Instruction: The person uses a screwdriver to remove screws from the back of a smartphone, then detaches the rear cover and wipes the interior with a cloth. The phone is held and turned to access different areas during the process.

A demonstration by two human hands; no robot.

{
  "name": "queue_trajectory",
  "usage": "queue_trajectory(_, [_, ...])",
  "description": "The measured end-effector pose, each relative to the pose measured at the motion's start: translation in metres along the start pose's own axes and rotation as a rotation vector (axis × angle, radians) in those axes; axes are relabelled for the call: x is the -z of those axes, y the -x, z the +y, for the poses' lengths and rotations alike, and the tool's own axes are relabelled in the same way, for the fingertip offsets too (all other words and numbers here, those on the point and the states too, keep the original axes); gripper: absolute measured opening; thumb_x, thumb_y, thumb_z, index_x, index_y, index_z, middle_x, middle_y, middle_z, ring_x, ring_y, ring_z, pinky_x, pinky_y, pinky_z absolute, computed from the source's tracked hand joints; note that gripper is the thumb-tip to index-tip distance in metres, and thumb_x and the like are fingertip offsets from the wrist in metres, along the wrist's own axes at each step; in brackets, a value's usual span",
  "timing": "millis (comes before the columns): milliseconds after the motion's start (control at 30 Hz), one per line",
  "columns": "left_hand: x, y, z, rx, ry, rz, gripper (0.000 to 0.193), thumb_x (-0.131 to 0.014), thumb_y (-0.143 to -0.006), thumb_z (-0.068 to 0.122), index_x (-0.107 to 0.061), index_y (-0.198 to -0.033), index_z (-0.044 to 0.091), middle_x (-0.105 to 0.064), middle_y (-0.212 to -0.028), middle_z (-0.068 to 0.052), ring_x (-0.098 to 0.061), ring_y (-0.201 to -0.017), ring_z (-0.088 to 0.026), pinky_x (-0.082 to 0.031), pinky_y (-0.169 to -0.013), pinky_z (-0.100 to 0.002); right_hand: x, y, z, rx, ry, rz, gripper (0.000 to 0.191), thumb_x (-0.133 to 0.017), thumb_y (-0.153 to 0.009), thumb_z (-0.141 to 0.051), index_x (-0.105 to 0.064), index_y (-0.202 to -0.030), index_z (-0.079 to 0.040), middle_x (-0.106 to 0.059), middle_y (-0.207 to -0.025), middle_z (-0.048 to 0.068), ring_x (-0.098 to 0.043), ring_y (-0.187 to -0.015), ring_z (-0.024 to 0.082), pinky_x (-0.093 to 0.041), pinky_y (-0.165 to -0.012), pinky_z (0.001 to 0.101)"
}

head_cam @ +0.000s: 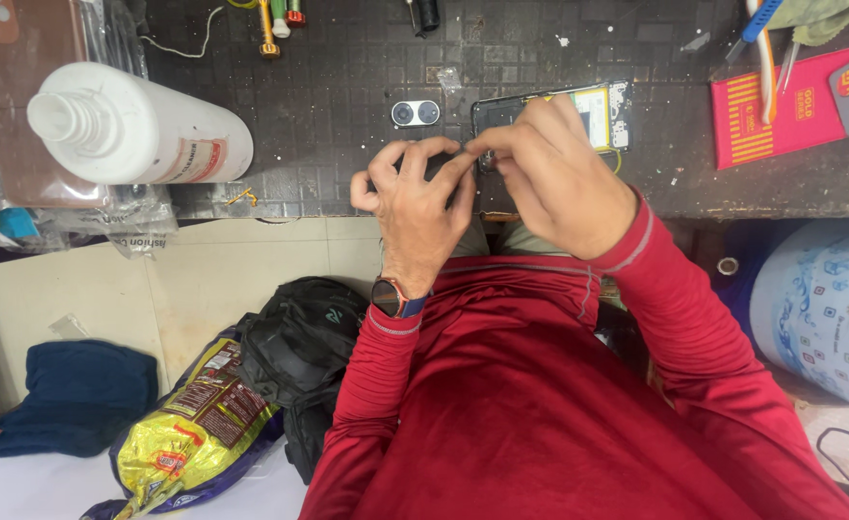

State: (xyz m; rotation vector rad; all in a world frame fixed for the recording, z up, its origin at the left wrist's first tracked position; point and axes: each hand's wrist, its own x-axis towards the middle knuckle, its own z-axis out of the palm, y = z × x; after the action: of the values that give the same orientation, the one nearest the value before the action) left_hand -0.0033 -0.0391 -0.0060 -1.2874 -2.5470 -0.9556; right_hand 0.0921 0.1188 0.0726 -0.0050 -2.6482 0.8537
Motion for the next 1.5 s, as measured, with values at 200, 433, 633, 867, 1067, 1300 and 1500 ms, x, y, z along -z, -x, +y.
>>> queue_trajectory(200, [0.0,0.001,0.002,0.001,0.009,0.027,0.02,-0.08,-0.09,0.023,-0.077,-0.109,0.029,-0.064,-0.118,0.014,-0.047,-0.122,-0.019,-0.024,-0.101,-0.045,0.012,-0.001,-0.009,-0.008,0.09,-0.054,0.024,-0.066,-0.092,0.0,-0.062,-0.115,-0.003,-0.059,-0.107,0.012,-0.057,-0.103,0.031,-0.051,-0.081,0.0408])
queue_trajectory(433, [0.001,-0.001,0.002,-0.002,0.006,0.018,0.02,-0.08,-0.09,0.022,-0.077,-0.109,0.03,-0.064,-0.117,0.014,-0.048,-0.12,-0.019,-0.024,-0.1,-0.045,0.021,-0.01,-0.014,-0.069,0.345,-0.161,0.012,-0.071,-0.096,-0.013,-0.062,-0.104,-0.01,-0.059,-0.095,0.003,-0.062,-0.095,0.024,-0.051,-0.059,0.0379])
queue_trajectory(633, [0.002,-0.001,0.003,-0.002,0.006,0.032,0.02,-0.081,-0.089,0.021,-0.077,-0.107,0.029,-0.065,-0.113,0.017,-0.05,-0.119,-0.016,-0.024,-0.099,-0.045,0.027,-0.011,-0.02,-0.063,0.306,-0.184,0.019,-0.066,-0.087,-0.004,-0.059,-0.103,-0.01,-0.058,-0.1,0.004,-0.062,-0.1,0.025,-0.051,-0.06,0.0362])
queue_trajectory(867, [0.001,-0.001,0.004,-0.002,0.014,0.044,0.02,-0.081,-0.089,0.021,-0.077,-0.107,0.029,-0.065,-0.114,0.016,-0.049,-0.119,-0.017,-0.024,-0.1,-0.045,0.024,-0.015,-0.017,-0.133,0.423,-0.207,0.018,-0.074,-0.095,-0.02,-0.063,-0.107,-0.013,-0.059,-0.098,0.001,-0.062,-0.094,0.021,-0.05,-0.054,0.0378])
queue_trajectory(1067, [0.002,-0.001,0.002,0.0,0.019,0.027,0.019,-0.08,-0.09,0.02,-0.077,-0.108,0.027,-0.065,-0.116,0.015,-0.049,-0.12,-0.017,-0.024,-0.099,-0.045,0.025,-0.015,-0.018,-0.04,0.305,-0.163,0.033,-0.072,-0.084,-0.018,-0.064,-0.116,-0.013,-0.059,-0.103,0.006,-0.062,-0.098,0.024,-0.052,-0.055,0.0341])
queue_trajectory(1300, [0.001,-0.001,0.002,0.001,0.015,0.027,0.016,-0.079,-0.091,0.022,-0.077,-0.106,0.026,-0.065,-0.116,0.015,-0.048,-0.12,-0.017,-0.024,-0.1,-0.045,0.024,-0.017,-0.02,-0.106,0.425,-0.238,0.024,-0.072,-0.096,-0.019,-0.065,-0.119,-0.016,-0.056,-0.098,0.003,-0.063,-0.095,0.021,-0.052,-0.055,0.0353])
queue_trajectory(1500, [0.001,0.0,0.003,0.01,0.008,0.028,0.015,-0.079,-0.091,0.023,-0.077,-0.105,0.026,-0.064,-0.117,0.015,-0.047,-0.121,-0.017,-0.024,-0.1,-0.044,0.026,-0.018,-0.021,-0.043,0.17,-0.125,0.038,-0.065,-0.083,-0.006,-0.06,-0.12,-0.011,-0.055,-0.104,0.013,-0.062,-0.096,0.027,-0.054,-0.057,0.0344])
